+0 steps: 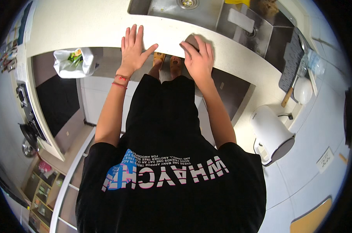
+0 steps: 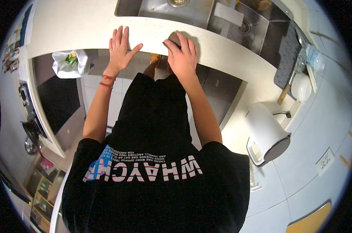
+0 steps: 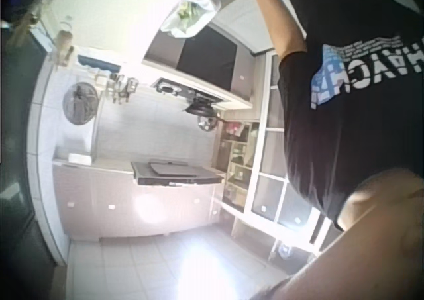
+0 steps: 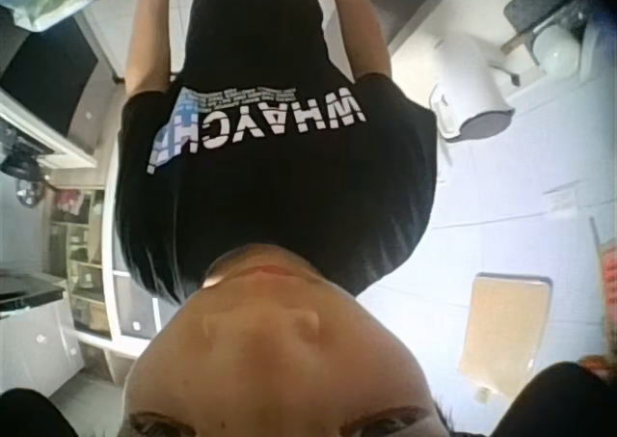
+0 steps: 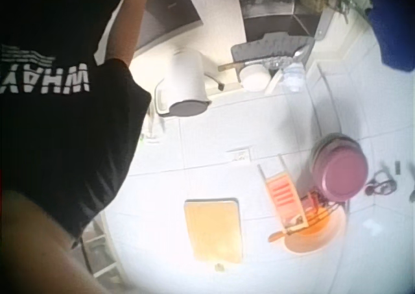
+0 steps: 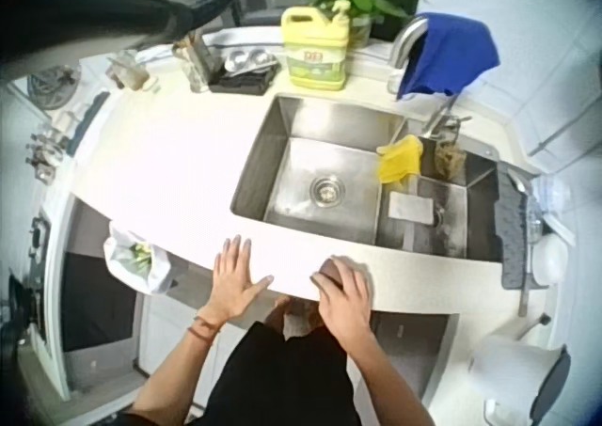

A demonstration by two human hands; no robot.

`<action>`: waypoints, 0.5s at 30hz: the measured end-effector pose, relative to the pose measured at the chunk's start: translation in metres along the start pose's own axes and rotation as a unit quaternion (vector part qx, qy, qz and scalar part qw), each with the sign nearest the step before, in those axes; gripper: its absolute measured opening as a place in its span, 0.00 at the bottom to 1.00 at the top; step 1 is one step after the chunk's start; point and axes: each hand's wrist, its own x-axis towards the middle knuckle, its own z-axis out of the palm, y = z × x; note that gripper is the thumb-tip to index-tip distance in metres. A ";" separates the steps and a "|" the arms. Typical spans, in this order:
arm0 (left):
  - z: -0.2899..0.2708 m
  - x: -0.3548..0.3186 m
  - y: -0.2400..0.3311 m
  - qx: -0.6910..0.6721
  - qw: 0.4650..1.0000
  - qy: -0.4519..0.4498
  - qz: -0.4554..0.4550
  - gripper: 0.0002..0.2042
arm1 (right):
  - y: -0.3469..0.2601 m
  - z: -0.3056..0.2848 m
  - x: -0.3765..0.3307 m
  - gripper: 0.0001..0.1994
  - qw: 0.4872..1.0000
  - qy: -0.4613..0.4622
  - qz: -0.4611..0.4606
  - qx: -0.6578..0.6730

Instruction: The person cleans a double-basin stainless steel kitchen sink. They wipe the countertop with a pink sponge, rinse the sink basins, and scrub the drain strainer and sink surfaces with the sponge and a blue cloth. The person removes the drain strainer to clean it separately before rinsing the sink again.

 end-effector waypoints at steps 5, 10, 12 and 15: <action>0.001 0.003 0.002 0.004 1.000 -0.025 -0.006 0.45 | -0.004 0.035 0.038 0.14 0.999 0.035 0.010 0.016; -0.001 0.002 -0.005 -0.001 0.999 -0.038 -0.022 0.45 | 0.006 0.007 0.009 0.14 0.999 -0.001 -0.022 0.028; -0.002 0.002 -0.002 0.003 0.999 -0.043 -0.022 0.45 | 0.011 -0.006 0.004 0.14 1.000 -0.008 -0.006 -0.001; -0.002 0.005 -0.002 -0.001 0.999 -0.047 -0.014 0.45 | 0.004 0.005 0.014 0.14 0.999 0.012 0.033 -0.024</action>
